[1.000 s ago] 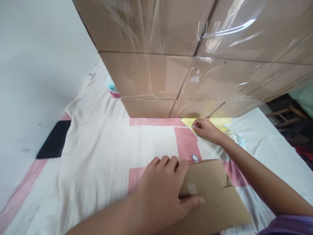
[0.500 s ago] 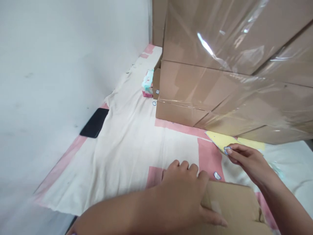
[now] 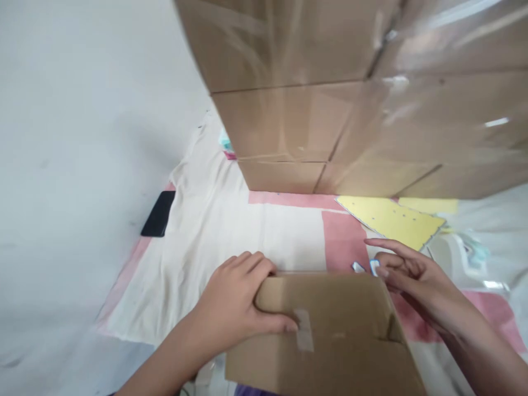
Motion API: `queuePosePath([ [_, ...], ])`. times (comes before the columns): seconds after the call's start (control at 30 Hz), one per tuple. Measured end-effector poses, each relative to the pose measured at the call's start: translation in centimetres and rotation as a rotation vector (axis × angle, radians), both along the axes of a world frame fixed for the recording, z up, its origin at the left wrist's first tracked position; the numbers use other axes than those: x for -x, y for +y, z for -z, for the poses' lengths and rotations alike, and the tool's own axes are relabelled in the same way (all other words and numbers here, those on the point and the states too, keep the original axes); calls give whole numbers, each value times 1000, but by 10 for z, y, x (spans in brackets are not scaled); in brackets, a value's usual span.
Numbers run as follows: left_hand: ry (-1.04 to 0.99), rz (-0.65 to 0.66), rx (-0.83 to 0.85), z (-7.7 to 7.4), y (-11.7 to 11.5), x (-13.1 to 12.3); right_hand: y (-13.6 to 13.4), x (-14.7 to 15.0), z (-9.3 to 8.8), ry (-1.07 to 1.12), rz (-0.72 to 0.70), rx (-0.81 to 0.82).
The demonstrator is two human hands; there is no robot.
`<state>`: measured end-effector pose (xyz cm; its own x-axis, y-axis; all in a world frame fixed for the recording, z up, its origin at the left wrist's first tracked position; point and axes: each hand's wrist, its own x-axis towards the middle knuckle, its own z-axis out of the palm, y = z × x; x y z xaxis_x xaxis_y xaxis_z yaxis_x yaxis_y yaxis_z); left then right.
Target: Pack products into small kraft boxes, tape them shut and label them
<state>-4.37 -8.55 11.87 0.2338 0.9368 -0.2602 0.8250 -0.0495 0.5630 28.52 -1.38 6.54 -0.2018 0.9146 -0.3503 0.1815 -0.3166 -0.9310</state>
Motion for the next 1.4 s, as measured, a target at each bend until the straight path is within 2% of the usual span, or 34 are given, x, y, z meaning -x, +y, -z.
queuePosePath([
  [0.1, 41, 27, -85, 0, -1, -10, -12, -13, 8, 160, 25, 109],
  [0.2, 117, 103, -142, 0, 4, -18, -19, -26, 15, 257, -23, 157],
  [0.3, 170, 183, -179, 0, 10, -20, -21, -35, 23, 379, -123, 164],
  [0.4, 207, 221, -197, -1, 13, -20, -23, -39, 33, 521, -274, 243],
  [0.53, 237, 242, -201, -5, 14, -20, -26, -42, 44, 566, -435, 291],
  [0.73, 225, 205, -83, -4, 13, -15, -27, -47, 45, 566, -409, 284],
  [0.93, 235, 156, -67, -5, 8, -13, -33, -42, 37, 547, -350, 125],
  [1.13, 221, 136, -48, -6, 8, -13, -43, -28, 44, 533, -303, 9],
  [1.4, 210, 110, -24, -3, 5, -10, -45, -23, 48, 541, -260, -18],
])
